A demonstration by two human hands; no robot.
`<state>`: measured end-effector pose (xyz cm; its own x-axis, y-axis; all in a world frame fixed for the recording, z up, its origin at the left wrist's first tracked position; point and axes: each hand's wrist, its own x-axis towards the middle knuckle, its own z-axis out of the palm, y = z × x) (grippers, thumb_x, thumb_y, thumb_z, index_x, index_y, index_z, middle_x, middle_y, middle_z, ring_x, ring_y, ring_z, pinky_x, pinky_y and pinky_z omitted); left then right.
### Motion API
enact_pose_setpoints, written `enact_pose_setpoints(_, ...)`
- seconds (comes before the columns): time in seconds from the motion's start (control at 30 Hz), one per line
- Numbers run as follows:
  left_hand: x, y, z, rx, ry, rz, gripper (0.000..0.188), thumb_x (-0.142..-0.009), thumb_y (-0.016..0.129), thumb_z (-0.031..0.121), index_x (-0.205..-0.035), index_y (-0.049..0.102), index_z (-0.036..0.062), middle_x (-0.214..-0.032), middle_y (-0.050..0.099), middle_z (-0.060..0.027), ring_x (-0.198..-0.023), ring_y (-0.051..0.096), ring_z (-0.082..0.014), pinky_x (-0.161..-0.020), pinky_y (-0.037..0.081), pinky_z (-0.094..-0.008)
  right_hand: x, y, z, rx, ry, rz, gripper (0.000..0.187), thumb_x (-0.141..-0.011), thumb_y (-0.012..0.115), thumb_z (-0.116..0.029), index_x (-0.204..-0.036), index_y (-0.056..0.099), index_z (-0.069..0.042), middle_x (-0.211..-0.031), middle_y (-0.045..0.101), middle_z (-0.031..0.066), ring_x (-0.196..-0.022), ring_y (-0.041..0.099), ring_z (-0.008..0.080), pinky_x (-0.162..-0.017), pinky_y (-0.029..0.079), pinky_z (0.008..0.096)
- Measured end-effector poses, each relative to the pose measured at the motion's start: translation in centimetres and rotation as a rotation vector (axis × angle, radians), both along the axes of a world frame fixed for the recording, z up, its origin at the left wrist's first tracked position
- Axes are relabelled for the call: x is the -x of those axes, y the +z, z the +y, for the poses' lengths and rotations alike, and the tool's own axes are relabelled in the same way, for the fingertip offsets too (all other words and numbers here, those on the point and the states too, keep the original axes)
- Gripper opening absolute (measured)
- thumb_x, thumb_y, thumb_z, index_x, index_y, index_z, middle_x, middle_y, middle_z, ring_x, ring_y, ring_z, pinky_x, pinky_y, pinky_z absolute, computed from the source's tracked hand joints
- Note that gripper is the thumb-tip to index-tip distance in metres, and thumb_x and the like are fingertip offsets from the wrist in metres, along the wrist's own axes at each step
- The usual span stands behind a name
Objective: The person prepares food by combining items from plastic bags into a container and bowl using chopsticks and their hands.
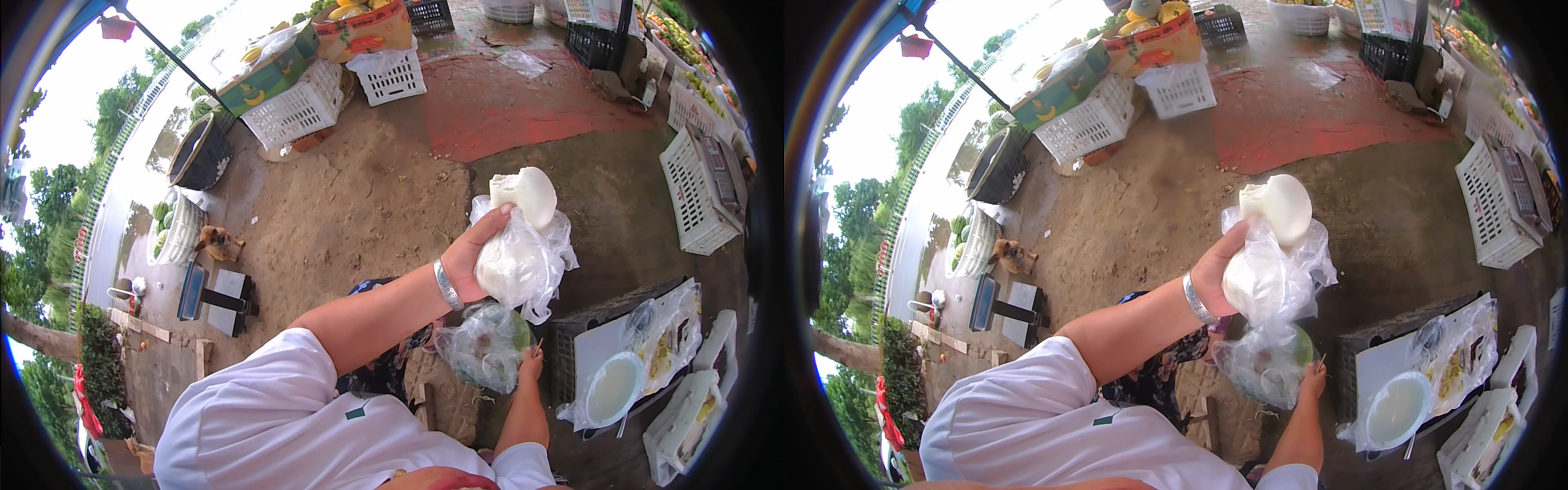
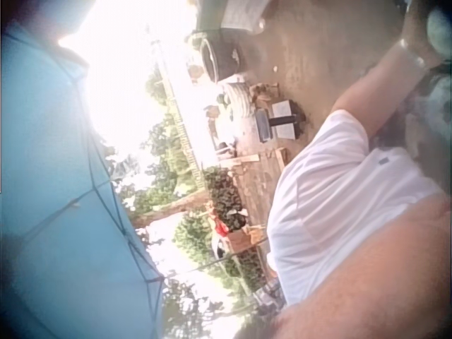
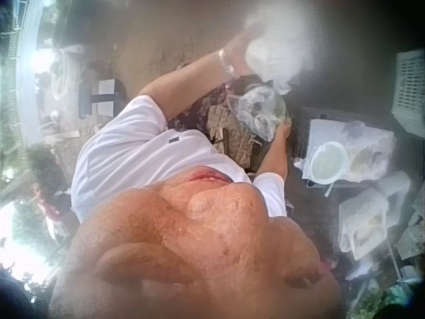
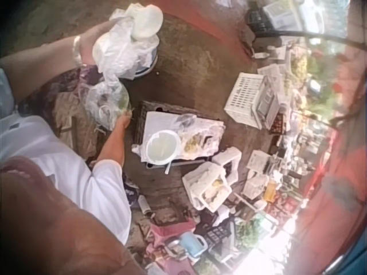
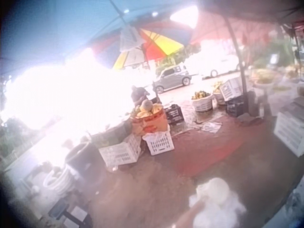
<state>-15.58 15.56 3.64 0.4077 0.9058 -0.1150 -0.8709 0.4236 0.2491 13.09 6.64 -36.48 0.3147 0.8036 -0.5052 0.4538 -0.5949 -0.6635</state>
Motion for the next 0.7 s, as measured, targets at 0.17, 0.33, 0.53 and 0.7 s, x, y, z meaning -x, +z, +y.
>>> enact_pose_setpoints(0.17, -0.3, 0.3, -0.4, -0.005, -0.008, -0.027, 0.046, -0.078, 0.065, 0.035, -0.115, 0.053, 0.0098, -0.111, 0.059, -0.0096, -0.101, 0.057, -0.0248, -0.092, 0.042, -0.0436, -0.4, 0.3, -1.1, 0.173, -0.347, 0.461, 0.023, -0.085, 0.055, -0.026, -0.104, 0.053, -0.013, -0.067, 0.050, 0.0007, -0.046, 0.047, 0.0095, -0.032, 0.030, 0.0227)
enact_pose_setpoints(0.33, -0.9, 0.5, -0.7, -0.019, -0.034, -0.031, 0.044, -0.078, 0.065, 0.035, -0.113, 0.054, 0.0101, -0.111, 0.059, -0.0095, -0.101, 0.057, -0.0246, -0.092, 0.042, -0.0432, -1.1, 0.8, -0.5, 0.251, -0.369, 0.485, 0.021, -0.086, 0.052, -0.024, -0.105, 0.051, -0.015, -0.065, 0.046, 0.0000, -0.042, 0.044, 0.0107, -0.032, 0.029, 0.0221)
enact_pose_setpoints(0.53, -0.8, 0.3, -0.9, 0.004, -0.034, -0.020, 0.044, -0.078, 0.066, 0.035, -0.112, 0.055, 0.0101, -0.111, 0.059, -0.0092, -0.102, 0.057, -0.0246, -0.093, 0.042, -0.0420, -0.6, -1.3, 0.1, 0.169, -0.196, 0.258, 0.032, -0.083, 0.053, -0.021, -0.113, 0.050, -0.013, -0.070, 0.053, 0.0061, -0.042, 0.045, 0.0129, -0.033, 0.034, 0.0281)
enact_pose_setpoints(0.7, -0.7, 0.3, -0.7, 0.038, -0.055, -0.090, 0.047, -0.081, 0.063, 0.032, -0.118, 0.048, 0.0076, -0.109, 0.059, -0.0103, -0.097, 0.059, -0.0239, -0.088, 0.047, -0.0405, -1.5, -3.1, -0.1, 0.348, -0.206, 0.358, 0.029, -0.080, 0.058, -0.020, -0.107, 0.053, -0.011, -0.064, 0.053, 0.0066, -0.041, 0.045, 0.0145, -0.034, 0.036, 0.0292)
